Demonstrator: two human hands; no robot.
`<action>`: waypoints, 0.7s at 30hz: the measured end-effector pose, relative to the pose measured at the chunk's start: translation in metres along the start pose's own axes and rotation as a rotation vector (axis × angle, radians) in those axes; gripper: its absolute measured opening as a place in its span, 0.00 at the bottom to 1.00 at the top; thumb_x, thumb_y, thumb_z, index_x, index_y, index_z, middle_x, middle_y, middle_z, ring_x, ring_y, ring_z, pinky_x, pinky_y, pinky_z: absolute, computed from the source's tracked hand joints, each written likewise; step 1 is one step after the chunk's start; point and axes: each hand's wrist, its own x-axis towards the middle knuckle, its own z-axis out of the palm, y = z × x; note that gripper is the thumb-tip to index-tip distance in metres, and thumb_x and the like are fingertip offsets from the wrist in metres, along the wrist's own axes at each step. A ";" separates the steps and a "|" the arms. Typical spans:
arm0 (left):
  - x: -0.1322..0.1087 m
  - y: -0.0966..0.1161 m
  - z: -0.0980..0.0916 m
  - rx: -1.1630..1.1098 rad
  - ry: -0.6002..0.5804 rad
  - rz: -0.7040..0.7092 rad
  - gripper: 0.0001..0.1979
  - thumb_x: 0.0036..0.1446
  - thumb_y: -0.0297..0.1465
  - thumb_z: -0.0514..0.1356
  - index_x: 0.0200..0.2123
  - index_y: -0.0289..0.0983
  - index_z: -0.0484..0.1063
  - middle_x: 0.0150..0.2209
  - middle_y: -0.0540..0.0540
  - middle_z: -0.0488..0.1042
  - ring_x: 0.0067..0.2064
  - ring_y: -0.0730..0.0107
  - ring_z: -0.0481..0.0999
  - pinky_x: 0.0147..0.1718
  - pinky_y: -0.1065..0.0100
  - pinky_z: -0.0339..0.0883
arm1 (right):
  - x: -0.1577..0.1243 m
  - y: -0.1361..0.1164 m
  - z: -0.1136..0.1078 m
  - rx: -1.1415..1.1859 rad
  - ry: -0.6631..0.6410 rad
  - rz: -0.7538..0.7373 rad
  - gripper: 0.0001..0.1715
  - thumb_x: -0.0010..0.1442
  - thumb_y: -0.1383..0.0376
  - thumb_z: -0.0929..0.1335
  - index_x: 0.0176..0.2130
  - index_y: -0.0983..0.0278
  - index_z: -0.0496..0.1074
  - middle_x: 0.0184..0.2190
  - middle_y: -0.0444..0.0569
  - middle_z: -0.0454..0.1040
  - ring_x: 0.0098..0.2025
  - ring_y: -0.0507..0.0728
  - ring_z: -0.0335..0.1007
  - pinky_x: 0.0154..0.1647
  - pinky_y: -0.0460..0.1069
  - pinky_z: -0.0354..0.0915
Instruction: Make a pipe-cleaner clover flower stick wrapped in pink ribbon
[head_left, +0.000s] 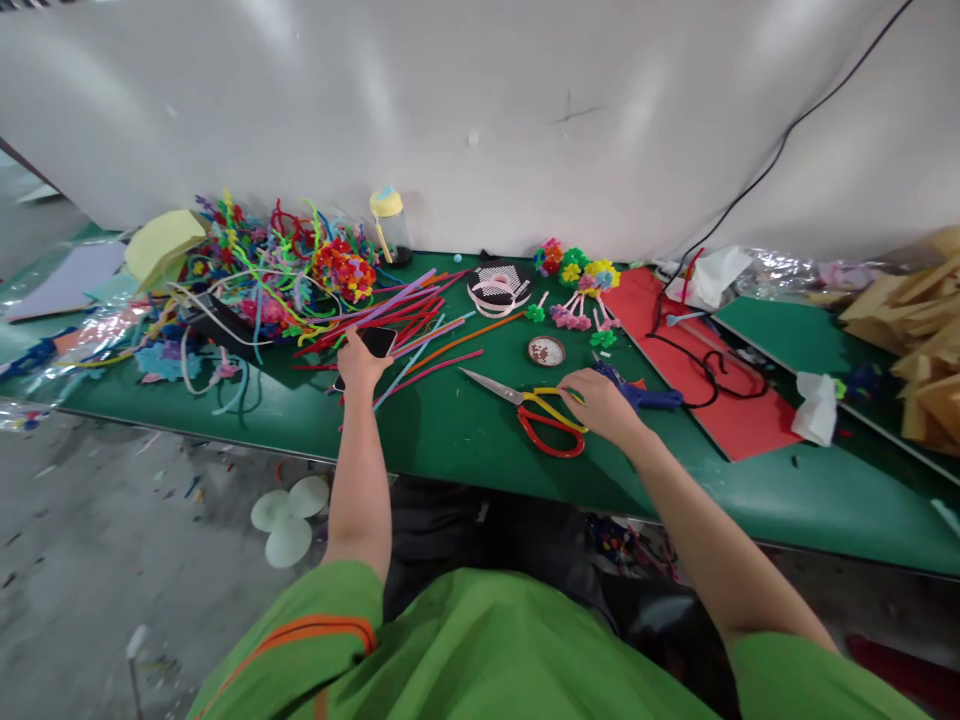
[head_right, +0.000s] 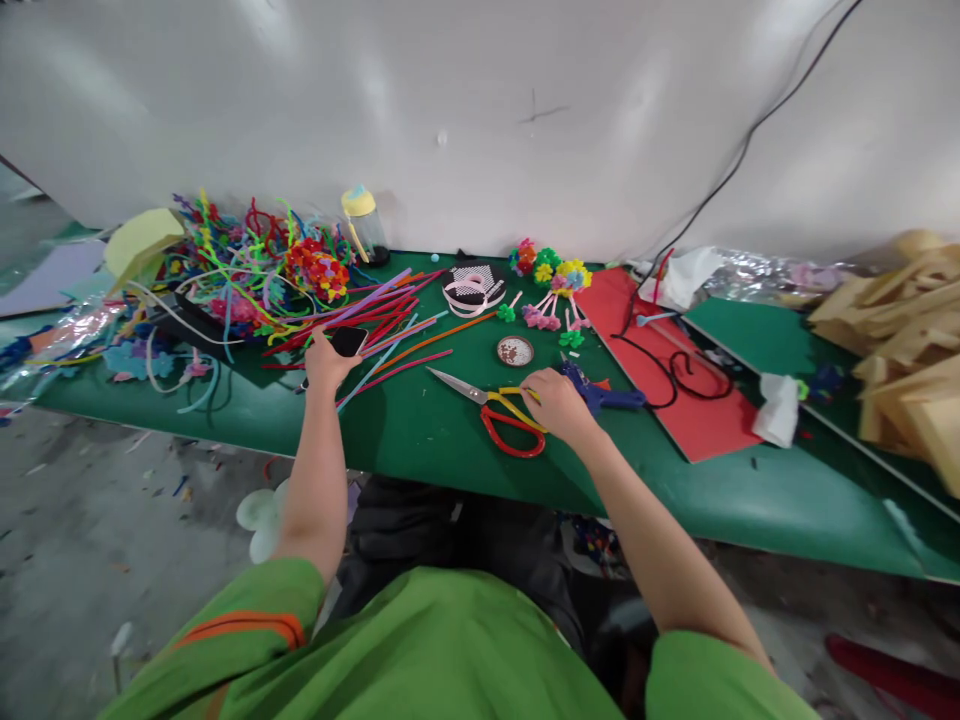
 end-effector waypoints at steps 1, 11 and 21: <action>-0.001 0.000 0.000 0.002 0.012 0.007 0.44 0.38 0.38 0.65 0.56 0.33 0.48 0.45 0.35 0.70 0.49 0.48 0.69 0.45 0.56 0.65 | -0.003 -0.003 0.003 0.010 0.005 -0.001 0.11 0.57 0.68 0.61 0.31 0.66 0.73 0.31 0.54 0.75 0.37 0.60 0.69 0.40 0.55 0.66; -0.004 0.007 -0.002 0.084 -0.040 0.023 0.39 0.43 0.38 0.63 0.57 0.36 0.51 0.47 0.33 0.68 0.51 0.47 0.67 0.50 0.50 0.58 | 0.000 -0.026 0.031 0.087 0.061 0.039 0.09 0.57 0.69 0.62 0.31 0.64 0.72 0.33 0.54 0.75 0.38 0.59 0.70 0.37 0.55 0.67; -0.022 0.070 0.023 0.033 -0.029 0.474 0.15 0.53 0.22 0.49 0.43 0.34 0.68 0.43 0.38 0.68 0.47 0.57 0.67 0.46 0.60 0.62 | 0.046 -0.045 0.045 0.103 0.079 -0.031 0.12 0.57 0.69 0.60 0.34 0.64 0.72 0.34 0.55 0.75 0.40 0.60 0.68 0.42 0.56 0.64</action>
